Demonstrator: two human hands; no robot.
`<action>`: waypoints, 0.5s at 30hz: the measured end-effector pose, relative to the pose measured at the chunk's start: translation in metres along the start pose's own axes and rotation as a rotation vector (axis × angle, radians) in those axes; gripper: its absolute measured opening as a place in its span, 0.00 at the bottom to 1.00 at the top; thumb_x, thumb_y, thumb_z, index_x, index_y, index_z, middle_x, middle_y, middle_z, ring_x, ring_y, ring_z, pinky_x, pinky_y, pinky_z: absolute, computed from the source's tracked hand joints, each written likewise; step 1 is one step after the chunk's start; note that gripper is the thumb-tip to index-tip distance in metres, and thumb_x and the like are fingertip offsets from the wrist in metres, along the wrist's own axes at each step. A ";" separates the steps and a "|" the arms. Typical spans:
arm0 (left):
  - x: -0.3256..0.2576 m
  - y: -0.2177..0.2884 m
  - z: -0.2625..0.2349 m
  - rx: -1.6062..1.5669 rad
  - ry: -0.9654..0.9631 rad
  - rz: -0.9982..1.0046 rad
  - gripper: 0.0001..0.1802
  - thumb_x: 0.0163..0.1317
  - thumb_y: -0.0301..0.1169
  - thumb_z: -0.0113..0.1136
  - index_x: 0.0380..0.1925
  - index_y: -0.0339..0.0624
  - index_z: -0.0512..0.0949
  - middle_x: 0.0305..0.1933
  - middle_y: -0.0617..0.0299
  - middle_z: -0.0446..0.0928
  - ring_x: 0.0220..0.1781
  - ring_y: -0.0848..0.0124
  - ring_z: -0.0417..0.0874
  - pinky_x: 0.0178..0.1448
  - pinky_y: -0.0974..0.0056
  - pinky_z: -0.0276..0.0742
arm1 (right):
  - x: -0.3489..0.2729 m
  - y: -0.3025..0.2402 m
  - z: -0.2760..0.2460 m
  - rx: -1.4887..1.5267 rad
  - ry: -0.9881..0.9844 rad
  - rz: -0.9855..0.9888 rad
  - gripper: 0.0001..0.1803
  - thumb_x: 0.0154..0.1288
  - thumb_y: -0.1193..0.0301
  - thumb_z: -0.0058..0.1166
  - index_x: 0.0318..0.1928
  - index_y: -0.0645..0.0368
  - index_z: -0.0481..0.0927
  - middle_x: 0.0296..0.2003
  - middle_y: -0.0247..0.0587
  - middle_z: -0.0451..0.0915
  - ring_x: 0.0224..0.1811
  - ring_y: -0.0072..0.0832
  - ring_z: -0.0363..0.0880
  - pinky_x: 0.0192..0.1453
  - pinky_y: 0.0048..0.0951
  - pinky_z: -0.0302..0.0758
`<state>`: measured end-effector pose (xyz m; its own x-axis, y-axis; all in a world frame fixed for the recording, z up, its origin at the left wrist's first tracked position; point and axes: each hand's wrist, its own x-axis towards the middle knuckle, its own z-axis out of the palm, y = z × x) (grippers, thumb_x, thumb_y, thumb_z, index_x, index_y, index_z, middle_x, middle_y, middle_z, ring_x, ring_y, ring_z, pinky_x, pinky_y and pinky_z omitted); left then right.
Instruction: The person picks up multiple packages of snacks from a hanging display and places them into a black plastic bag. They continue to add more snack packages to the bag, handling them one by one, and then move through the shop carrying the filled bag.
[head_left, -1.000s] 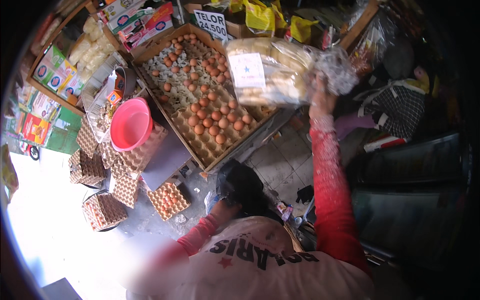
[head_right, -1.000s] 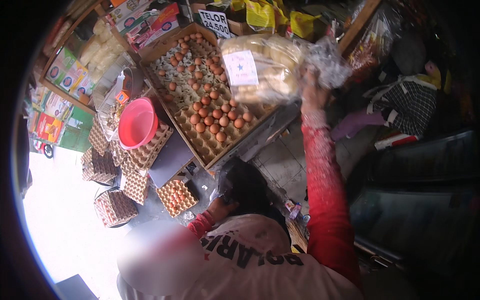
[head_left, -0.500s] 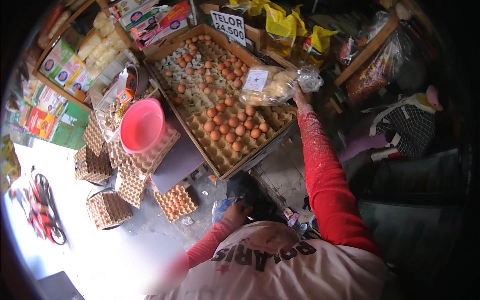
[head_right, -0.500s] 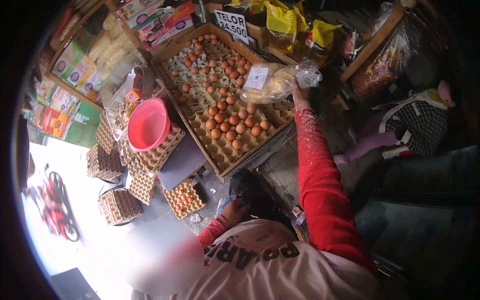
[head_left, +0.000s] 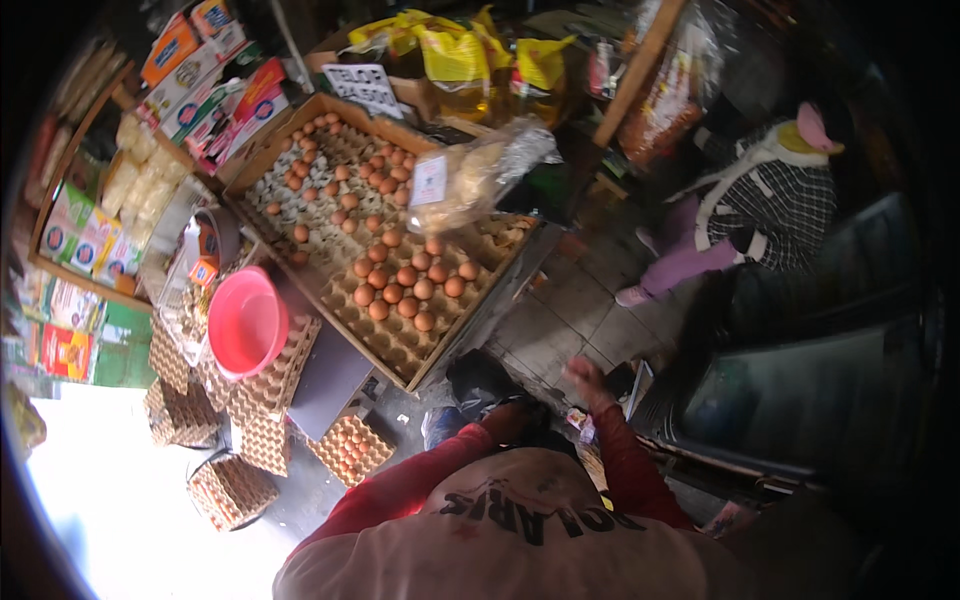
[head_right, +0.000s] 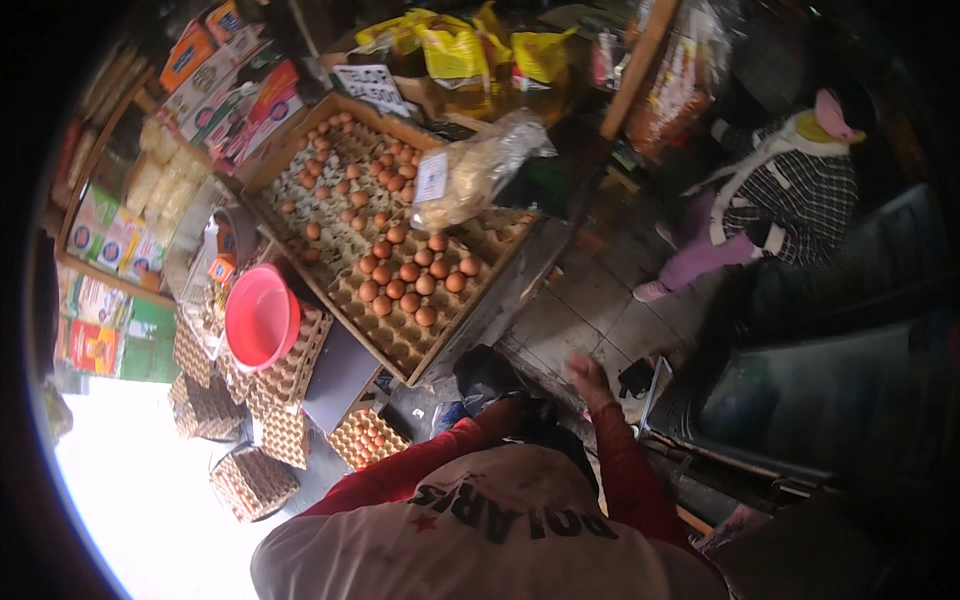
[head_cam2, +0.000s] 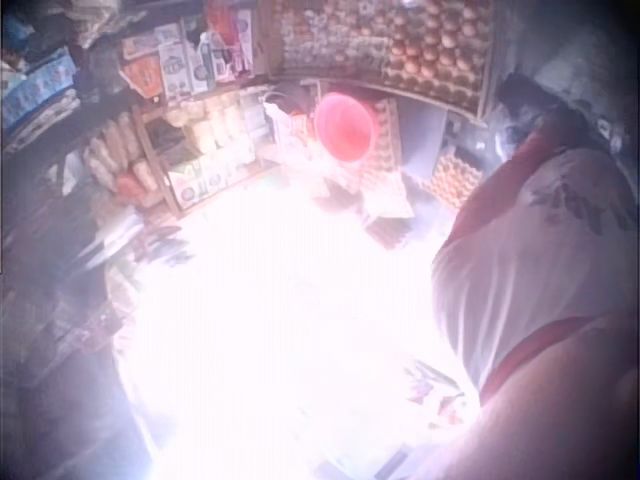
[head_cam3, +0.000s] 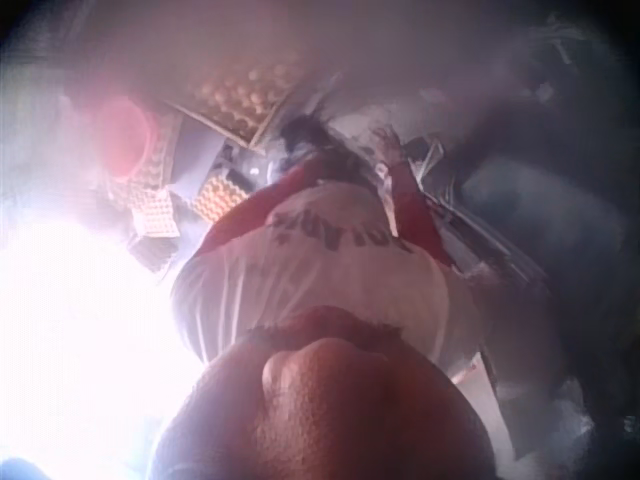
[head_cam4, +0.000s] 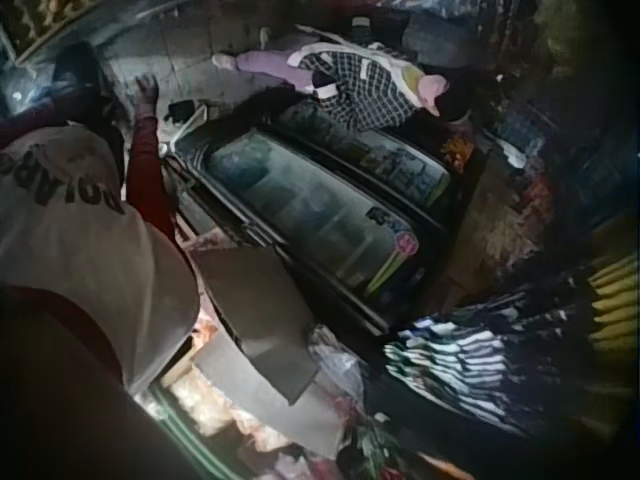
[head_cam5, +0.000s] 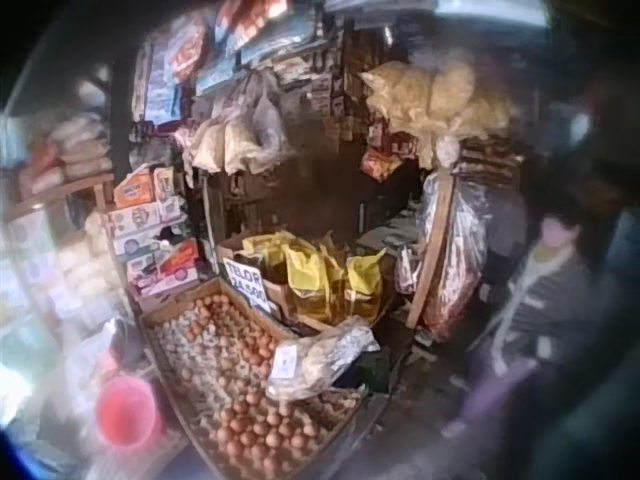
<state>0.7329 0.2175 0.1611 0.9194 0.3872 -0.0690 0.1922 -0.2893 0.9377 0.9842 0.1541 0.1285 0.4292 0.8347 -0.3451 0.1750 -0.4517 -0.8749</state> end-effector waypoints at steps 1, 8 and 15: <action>0.011 -0.001 0.011 -0.001 -0.098 -0.060 0.22 0.64 0.42 0.55 0.51 0.38 0.77 0.45 0.41 0.81 0.47 0.47 0.83 0.51 0.50 0.77 | -0.024 0.032 -0.004 -0.231 -0.057 0.038 0.32 0.56 0.56 0.67 0.56 0.61 0.77 0.53 0.50 0.80 0.56 0.40 0.79 0.61 0.37 0.74; 0.081 0.036 0.085 0.224 -0.377 0.075 0.21 0.63 0.46 0.55 0.44 0.38 0.77 0.39 0.41 0.79 0.41 0.42 0.81 0.46 0.46 0.76 | -0.147 0.137 -0.010 -0.193 0.087 0.459 0.45 0.50 0.59 0.72 0.65 0.61 0.63 0.53 0.54 0.77 0.56 0.44 0.77 0.58 0.40 0.75; 0.146 0.126 0.153 0.202 -0.498 0.315 0.17 0.64 0.42 0.55 0.35 0.36 0.78 0.33 0.43 0.78 0.34 0.50 0.83 0.40 0.51 0.78 | -0.177 0.182 -0.071 0.186 0.394 0.228 0.45 0.51 0.56 0.72 0.65 0.61 0.64 0.55 0.48 0.77 0.57 0.36 0.76 0.59 0.36 0.75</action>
<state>0.9440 0.1036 0.2169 0.9829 -0.1841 0.0048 -0.0982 -0.5020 0.8593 1.0028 -0.0978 0.0543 0.7471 0.5220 -0.4115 -0.1082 -0.5153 -0.8501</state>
